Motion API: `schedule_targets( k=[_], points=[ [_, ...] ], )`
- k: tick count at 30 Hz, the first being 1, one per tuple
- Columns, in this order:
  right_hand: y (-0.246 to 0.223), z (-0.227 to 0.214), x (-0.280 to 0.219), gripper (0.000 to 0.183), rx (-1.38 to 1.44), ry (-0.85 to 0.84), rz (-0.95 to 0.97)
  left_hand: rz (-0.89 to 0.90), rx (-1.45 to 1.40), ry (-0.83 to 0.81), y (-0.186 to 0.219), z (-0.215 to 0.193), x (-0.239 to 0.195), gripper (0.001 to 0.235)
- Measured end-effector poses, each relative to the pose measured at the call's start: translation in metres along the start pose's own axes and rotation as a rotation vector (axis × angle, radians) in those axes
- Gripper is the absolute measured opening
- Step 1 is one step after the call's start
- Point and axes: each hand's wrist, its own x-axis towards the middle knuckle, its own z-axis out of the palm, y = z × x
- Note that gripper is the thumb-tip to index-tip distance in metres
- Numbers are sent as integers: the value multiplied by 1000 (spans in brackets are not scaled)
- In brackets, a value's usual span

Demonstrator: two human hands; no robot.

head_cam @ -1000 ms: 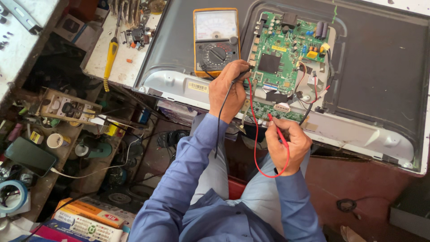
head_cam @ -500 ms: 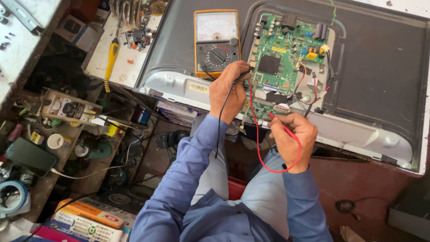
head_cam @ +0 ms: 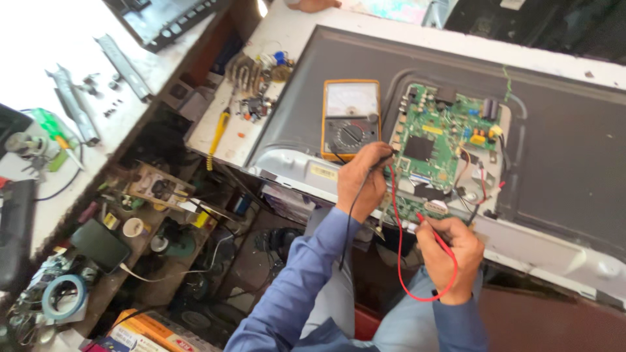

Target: The person uses a multimeter to test points on a circuit board and a small green component. They repeatedly place the multimeter probes on various locations on the board and then on the separate component, checking electrical continuity or voltage.

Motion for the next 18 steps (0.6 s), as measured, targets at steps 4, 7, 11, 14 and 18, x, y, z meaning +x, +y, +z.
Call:
schedule_targets(
  k=[4, 7, 11, 14, 18],
  points=[
    [-2, 3, 0, 9, 58, 1, 9, 0, 36, -30, 0, -1, 3, 26],
    [-5, 3, -3, 11, 62, 9, 9, -25, 67, -57, -2, -2, 2, 25],
    [7, 3, -6, 12, -2, 23, -20, -1, 46, -38, -8, 0, -1, 28],
    [32, -1, -9, 14, -81, 41, -94, 7, 20, -5, -7, 0, -2, 32],
    [81, 11, 1, 13, 36, 47, -102, 80, 6, 33, 1, -4, 4, 31]
  ],
)
